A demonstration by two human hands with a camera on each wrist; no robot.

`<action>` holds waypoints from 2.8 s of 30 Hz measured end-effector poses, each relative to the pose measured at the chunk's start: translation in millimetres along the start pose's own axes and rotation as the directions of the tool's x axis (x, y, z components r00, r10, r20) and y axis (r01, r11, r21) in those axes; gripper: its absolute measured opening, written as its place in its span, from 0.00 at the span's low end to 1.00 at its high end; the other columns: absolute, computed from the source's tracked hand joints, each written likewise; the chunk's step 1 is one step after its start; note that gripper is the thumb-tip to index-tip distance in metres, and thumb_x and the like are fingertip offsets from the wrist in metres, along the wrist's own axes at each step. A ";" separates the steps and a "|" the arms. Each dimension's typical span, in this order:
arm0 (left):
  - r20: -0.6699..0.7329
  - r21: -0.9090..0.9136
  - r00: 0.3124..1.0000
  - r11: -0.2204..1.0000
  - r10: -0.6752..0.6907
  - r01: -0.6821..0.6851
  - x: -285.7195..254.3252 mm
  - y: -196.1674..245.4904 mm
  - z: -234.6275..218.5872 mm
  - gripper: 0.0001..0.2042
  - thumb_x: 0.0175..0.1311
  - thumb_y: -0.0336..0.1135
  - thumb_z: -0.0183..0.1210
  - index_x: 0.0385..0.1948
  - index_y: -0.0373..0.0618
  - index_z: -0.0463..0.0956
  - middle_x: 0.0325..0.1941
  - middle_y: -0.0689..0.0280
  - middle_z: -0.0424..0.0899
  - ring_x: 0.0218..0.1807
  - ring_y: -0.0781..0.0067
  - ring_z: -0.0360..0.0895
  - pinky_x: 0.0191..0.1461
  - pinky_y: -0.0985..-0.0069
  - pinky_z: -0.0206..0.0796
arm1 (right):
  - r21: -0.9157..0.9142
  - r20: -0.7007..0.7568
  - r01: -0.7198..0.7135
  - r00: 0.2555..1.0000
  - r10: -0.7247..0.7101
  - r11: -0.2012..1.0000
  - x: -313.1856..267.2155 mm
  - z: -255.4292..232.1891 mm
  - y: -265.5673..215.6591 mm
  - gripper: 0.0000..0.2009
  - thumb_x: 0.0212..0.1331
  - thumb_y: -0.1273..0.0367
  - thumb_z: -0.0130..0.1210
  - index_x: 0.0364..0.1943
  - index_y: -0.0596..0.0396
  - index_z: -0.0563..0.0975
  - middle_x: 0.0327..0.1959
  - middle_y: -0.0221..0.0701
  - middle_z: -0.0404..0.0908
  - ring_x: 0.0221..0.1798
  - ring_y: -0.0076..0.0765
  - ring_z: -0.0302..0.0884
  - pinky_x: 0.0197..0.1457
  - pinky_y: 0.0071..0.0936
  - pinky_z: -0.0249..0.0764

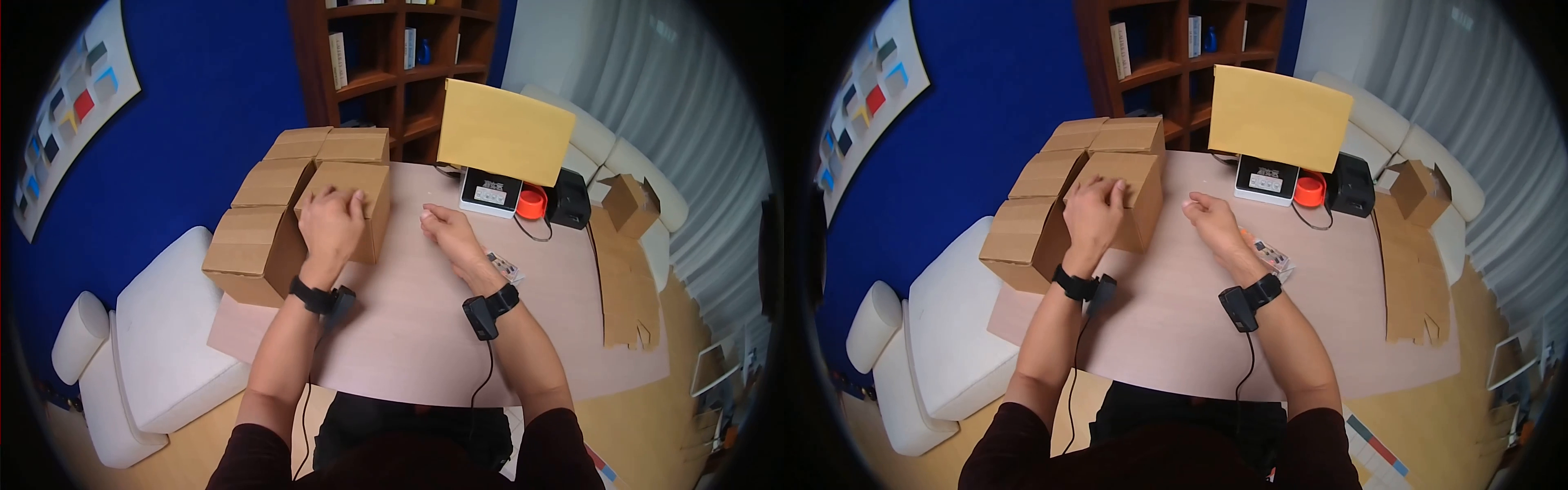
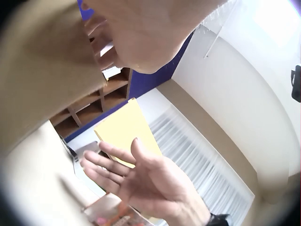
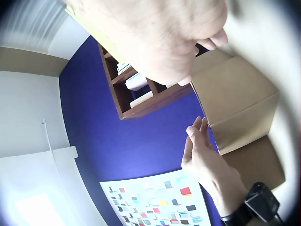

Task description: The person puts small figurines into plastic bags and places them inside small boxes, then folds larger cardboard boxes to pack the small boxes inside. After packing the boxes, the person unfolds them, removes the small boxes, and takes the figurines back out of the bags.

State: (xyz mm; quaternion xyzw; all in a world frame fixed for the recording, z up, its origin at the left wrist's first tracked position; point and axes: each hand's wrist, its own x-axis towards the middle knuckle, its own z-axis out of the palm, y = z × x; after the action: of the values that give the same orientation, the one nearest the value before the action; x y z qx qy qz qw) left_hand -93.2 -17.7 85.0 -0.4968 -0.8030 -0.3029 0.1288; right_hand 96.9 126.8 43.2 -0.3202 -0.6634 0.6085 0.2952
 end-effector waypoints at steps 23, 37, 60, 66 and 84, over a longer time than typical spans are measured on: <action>0.406 -0.689 0.905 0.608 -0.128 0.395 0.3 30.2 26.6 0.34 0.77 0.43 0.62 0.76 0.28 0.63 0.70 0.45 0.79 0.67 0.59 0.79 0.69 0.69 0.70 | 0.058 -0.109 0.134 0.986 -0.127 0.989 -9.3 -30.1 5.1 0.27 0.75 0.60 0.59 0.69 0.67 0.75 0.56 0.42 0.89 0.58 0.34 0.85 0.62 0.30 0.78; 0.352 -0.920 0.904 -0.090 0.243 0.382 -15.2 15.8 4.9 0.50 0.57 0.17 0.65 0.85 0.44 0.51 0.89 0.62 0.52 0.89 0.65 0.43 0.89 0.66 0.32 | 0.249 0.270 0.037 0.957 -0.105 0.968 -38.7 -52.8 -25.5 0.40 0.71 0.76 0.54 0.86 0.48 0.52 0.79 0.43 0.69 0.78 0.39 0.67 0.73 0.33 0.71; 0.270 -0.730 0.963 0.647 -0.025 0.222 -4.6 37.4 3.5 0.28 0.63 0.32 0.71 0.65 0.38 0.75 0.60 0.54 0.85 0.63 0.58 0.81 0.67 0.64 0.71 | -0.503 0.039 0.362 0.917 -0.397 0.785 -36.9 -11.7 -42.5 0.17 0.69 0.66 0.59 0.54 0.64 0.83 0.53 0.54 0.85 0.54 0.64 0.84 0.59 0.52 0.79; 0.227 -0.059 0.950 0.971 -0.213 0.232 8.3 47.6 2.5 0.28 0.62 0.44 0.67 0.63 0.40 0.79 0.52 0.40 0.88 0.58 0.36 0.84 0.61 0.48 0.76 | -0.838 -0.033 0.132 0.956 -0.291 0.530 -25.5 22.9 -67.8 0.31 0.65 0.56 0.65 0.56 0.77 0.76 0.47 0.64 0.84 0.52 0.69 0.85 0.55 0.57 0.81; 0.404 -0.912 0.898 0.000 -0.174 0.410 -72.6 5.8 8.9 0.15 0.84 0.42 0.55 0.58 0.40 0.78 0.57 0.62 0.87 0.60 0.70 0.84 0.66 0.66 0.76 | -0.031 0.010 0.415 0.910 -0.415 0.909 -100.7 -65.6 -56.8 0.11 0.63 0.78 0.63 0.48 0.66 0.83 0.42 0.34 0.88 0.44 0.33 0.86 0.49 0.33 0.82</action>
State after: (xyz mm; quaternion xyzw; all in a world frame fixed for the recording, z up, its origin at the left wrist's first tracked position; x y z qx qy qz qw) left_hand -53.0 -62.6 43.3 -0.2953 -0.4734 -0.7385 -0.3785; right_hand 207.0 85.3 105.2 -0.1757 -0.7264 0.5219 0.4113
